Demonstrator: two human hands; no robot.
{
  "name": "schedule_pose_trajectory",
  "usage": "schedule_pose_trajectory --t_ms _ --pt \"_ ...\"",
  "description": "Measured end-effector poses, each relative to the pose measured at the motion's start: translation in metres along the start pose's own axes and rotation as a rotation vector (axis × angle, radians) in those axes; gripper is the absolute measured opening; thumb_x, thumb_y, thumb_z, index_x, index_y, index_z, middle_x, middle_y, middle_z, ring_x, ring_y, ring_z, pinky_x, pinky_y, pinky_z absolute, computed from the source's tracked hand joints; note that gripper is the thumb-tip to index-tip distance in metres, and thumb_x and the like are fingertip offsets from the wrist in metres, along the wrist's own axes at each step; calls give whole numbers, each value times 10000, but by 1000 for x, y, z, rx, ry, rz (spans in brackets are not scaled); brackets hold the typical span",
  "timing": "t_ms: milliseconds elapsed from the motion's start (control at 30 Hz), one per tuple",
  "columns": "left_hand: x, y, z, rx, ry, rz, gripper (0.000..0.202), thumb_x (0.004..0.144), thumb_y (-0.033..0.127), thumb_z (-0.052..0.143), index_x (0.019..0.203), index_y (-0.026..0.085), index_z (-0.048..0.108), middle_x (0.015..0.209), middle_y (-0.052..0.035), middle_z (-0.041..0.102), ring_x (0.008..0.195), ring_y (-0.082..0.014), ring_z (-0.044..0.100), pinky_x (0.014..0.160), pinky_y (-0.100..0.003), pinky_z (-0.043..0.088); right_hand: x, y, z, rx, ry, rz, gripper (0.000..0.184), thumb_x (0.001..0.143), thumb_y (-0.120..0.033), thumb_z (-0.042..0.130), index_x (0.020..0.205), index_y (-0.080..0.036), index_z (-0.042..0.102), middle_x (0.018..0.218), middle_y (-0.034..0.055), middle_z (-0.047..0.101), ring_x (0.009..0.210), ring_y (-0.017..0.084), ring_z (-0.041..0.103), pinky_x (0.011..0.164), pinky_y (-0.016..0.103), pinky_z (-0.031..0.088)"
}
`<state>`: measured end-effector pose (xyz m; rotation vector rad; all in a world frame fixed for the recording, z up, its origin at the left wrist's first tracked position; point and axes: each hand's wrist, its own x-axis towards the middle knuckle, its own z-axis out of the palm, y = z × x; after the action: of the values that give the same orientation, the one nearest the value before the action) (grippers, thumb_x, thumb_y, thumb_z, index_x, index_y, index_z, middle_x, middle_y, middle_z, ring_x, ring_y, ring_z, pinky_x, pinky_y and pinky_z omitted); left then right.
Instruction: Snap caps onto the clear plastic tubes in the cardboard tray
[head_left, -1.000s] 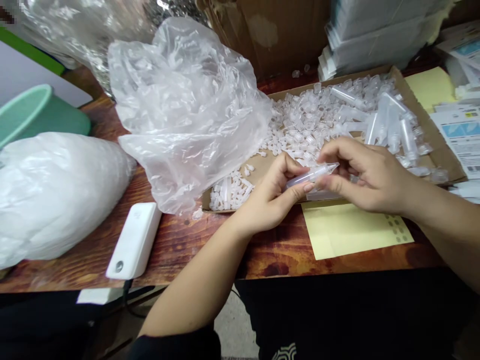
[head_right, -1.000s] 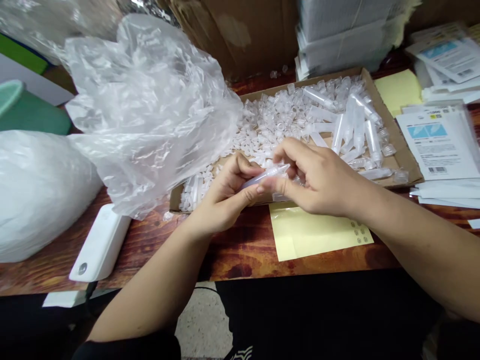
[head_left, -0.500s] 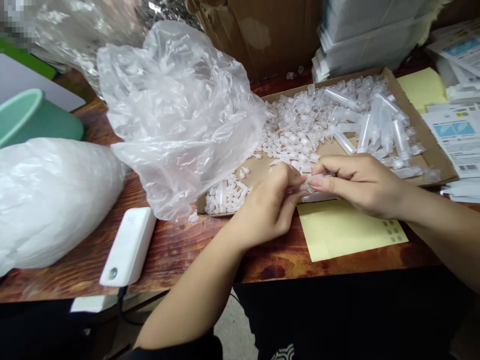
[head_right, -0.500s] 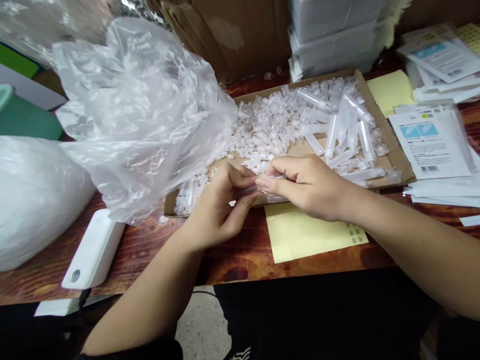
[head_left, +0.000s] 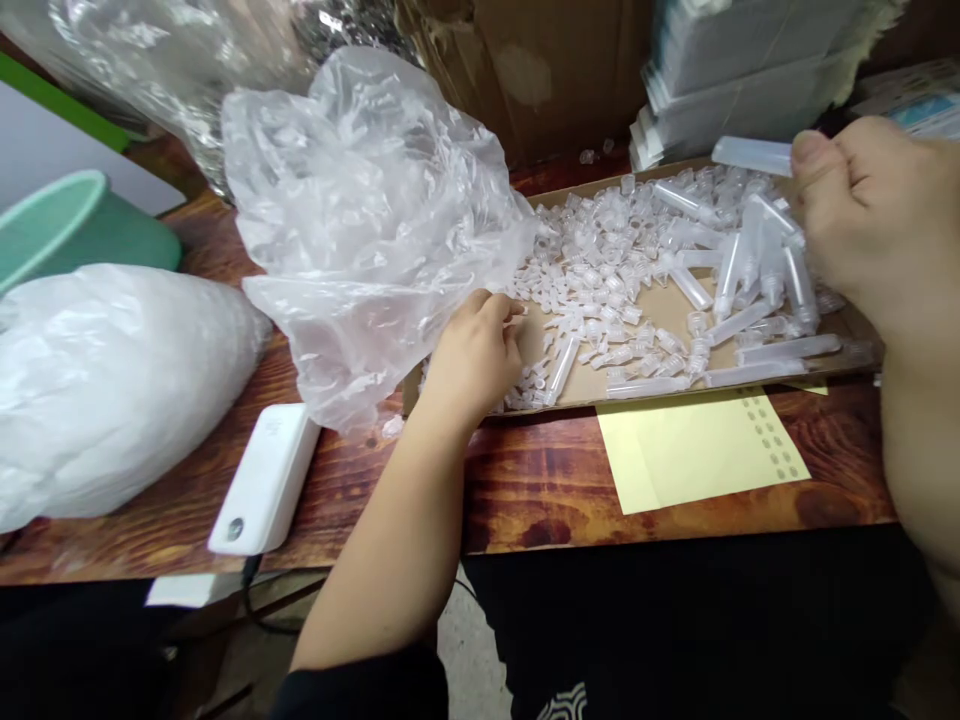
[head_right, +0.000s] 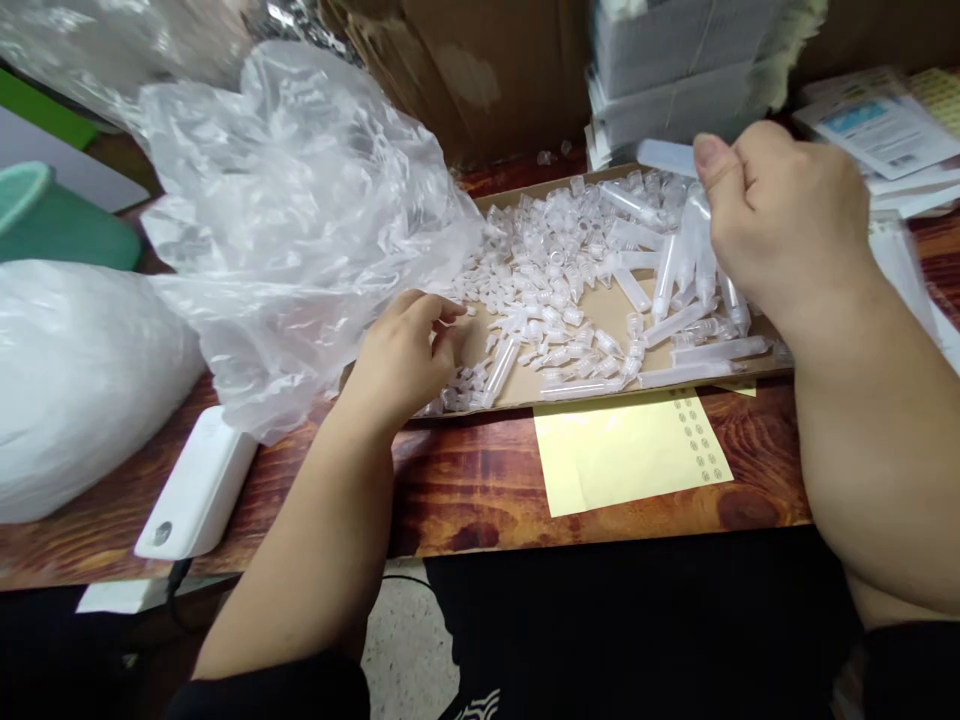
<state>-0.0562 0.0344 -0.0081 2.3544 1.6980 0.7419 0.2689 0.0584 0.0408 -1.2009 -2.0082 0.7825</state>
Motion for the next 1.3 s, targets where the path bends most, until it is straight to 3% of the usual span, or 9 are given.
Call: schedule_pose_trajectory --t_ms 133,300,367,467,567,700,833,1133,1300 --pt "2 0 1 -22 -161 27 230 968 174 544 1128 211 705 1135 -104 679 1060 -254 664 983 -437 559 -1 10 -9 -208 175 0 591 996 -715 457 904 -181 694 995 126 715 1009 241 664 777 367 483" --pt "2 11 2 -56 -239 70 339 929 123 552 1220 195 712 1229 -103 675 1190 -252 647 1091 -428 522 4 16 -12 -611 391 233 530 1001 -666 476 915 -183 677 1011 176 690 1054 358 645 869 511 447" --pt "2 11 4 -65 -249 71 358 928 131 560 1249 181 711 1231 -113 669 1187 -252 649 1092 -422 522 7 12 -5 -647 383 96 496 1009 -648 464 904 -206 664 987 164 681 959 325 632 823 486 437" --pt "3 8 8 -78 -247 97 374 938 147 558 1277 190 710 1203 -109 664 1154 -241 651 1070 -410 526 10 -5 19 -548 152 -318 374 1009 -541 531 851 -225 652 855 99 658 754 215 557 644 368 393" --pt "3 6 10 -107 -209 132 311 933 171 576 1198 213 732 1146 -85 661 1095 -220 654 1030 -388 532 11 -30 53 -571 -191 -558 172 984 -243 546 895 -205 688 846 68 645 705 179 521 578 324 337" --pt "2 10 6 -141 -117 148 225 854 129 598 1033 203 712 1091 -72 643 1003 -209 645 918 -357 546 16 -59 98 -696 -476 -625 202 933 -84 549 877 -179 718 870 69 663 731 183 533 599 330 315" --pt "3 11 3 -143 -200 161 179 782 74 566 871 192 667 977 -54 654 911 -205 644 841 -341 532 22 -64 119 -745 -558 -643 224 965 -71 534 909 -155 734 948 94 691 807 199 577 670 345 374" --pt "4 11 8 -159 -165 110 112 894 111 597 925 186 675 974 -48 670 925 -192 649 883 -339 537 11 -28 76 -293 -136 -667 146 965 -239 581 1074 -215 675 1071 101 646 933 239 607 788 402 513" --pt "3 10 10 -189 -145 99 123 926 140 644 1016 193 708 1037 -55 683 964 -184 665 917 -338 543 -4 -17 57 108 58 -321 130 926 -362 700 1019 -297 637 978 36 631 831 208 598 708 374 515"
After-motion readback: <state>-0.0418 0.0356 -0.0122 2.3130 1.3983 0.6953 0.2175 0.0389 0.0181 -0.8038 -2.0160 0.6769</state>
